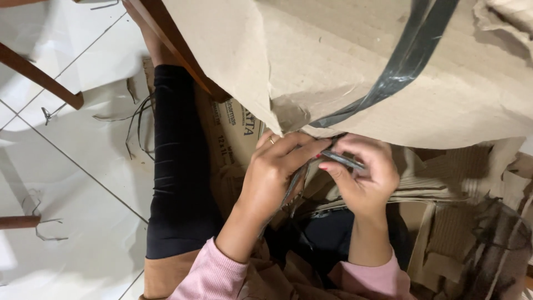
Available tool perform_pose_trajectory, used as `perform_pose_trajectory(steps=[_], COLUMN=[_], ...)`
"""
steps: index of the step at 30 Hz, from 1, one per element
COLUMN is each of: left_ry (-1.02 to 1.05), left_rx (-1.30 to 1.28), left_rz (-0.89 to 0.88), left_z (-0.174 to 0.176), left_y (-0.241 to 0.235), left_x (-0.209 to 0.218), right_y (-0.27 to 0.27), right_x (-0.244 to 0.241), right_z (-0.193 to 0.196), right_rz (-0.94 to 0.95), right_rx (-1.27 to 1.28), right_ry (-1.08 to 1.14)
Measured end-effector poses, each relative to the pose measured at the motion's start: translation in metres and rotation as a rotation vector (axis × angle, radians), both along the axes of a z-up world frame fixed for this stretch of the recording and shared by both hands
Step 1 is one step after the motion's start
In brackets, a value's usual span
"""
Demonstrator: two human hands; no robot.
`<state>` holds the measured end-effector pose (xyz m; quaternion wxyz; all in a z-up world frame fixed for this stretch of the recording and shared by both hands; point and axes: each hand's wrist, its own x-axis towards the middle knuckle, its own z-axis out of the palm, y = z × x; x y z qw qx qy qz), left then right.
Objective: Wrapping wooden chair legs with protective paper and securing them with plastic ties.
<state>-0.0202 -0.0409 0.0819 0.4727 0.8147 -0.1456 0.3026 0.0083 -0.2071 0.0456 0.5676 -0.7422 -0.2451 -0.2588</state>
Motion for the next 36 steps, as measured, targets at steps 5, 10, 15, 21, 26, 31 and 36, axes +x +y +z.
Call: perform_pose_trajectory(steps=[5, 10, 15, 21, 26, 31, 36], left_ry=[0.015, 0.051, 0.109, 0.095, 0.104, 0.111, 0.109], left_rx=[-0.153, -0.311, -0.371, -0.315, -0.311, -0.341, -0.422], left_rz=[-0.050, -0.070, -0.193, -0.189, -0.177, -0.165, -0.110], left_z=[-0.008, -0.010, -0.013, -0.010, -0.024, -0.038, -0.056], left_y=[0.008, 0.010, 0.009, 0.007, 0.004, 0.004, -0.001], left_x=[0.002, 0.006, 0.000, -0.003, 0.001, 0.007, 0.007], right_y=[-0.006, 0.004, 0.027, 0.026, 0.018, 0.016, 0.028], right_x=[0.003, 0.008, 0.008, 0.002, -0.011, -0.015, -0.014], right_z=[-0.015, -0.001, -0.005, -0.017, -0.034, -0.026, -0.032], right_rz=[-0.015, 0.037, -0.098, -0.103, 0.142, 0.413, 0.169], right_rx=[-0.017, -0.063, -0.043, 0.080, 0.432, 0.686, 0.600], right_ry=[-0.076, -0.037, -0.143, -0.012, 0.477, 0.721, 0.666])
